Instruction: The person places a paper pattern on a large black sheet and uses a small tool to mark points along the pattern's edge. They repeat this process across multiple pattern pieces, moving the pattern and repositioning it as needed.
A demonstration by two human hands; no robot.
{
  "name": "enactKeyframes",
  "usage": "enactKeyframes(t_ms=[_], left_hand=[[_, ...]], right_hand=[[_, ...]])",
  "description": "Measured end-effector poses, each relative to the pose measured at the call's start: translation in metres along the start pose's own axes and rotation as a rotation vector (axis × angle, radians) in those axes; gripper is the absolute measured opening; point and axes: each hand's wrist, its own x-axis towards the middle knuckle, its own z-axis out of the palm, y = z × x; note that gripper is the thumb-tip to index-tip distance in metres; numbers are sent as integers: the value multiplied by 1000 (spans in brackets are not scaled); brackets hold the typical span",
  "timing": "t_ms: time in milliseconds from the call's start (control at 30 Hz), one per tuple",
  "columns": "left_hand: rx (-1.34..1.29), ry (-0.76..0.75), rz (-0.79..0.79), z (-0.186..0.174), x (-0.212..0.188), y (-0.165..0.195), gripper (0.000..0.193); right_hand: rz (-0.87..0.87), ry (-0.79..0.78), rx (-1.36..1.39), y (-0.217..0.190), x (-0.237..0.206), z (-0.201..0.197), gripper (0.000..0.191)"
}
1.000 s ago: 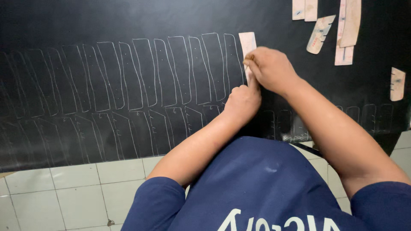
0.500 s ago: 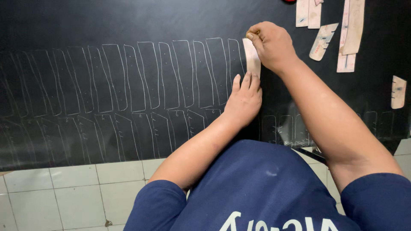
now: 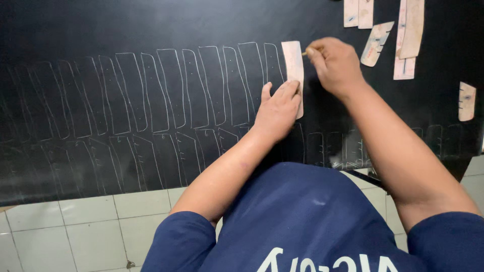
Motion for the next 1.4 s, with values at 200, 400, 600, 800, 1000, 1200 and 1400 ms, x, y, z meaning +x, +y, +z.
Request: enactKeyframes(t_ms=[200,400,600,800,1000,1200,1400], left_hand=[[-66,1,-19,-5,6,-4,31],[-146,-148,-33,-10,11,-13,39],[-213,-99,-52,-13,16,-17,55],[-223,-139,-47,-14,20,-24,41],[-222,-94,-62,-13,23,-29,30],[-282,-157,-91,-15,28,-33,30],[-257,-174,-108,-15,31,-35,32]], right_hand=[[26,-49,13,-33,-76,-12,11],[18,-74,12,-54,-120,-14,8],[-29,-80,22,-65,-127,-10,8],[-23,-113,96,-73,-126,-9,9],[10,-141,88,-70,-124,-9,9],[-66,-60,21,-57,-102,4,7],[-81,22,3,-49,-72,13,7]])
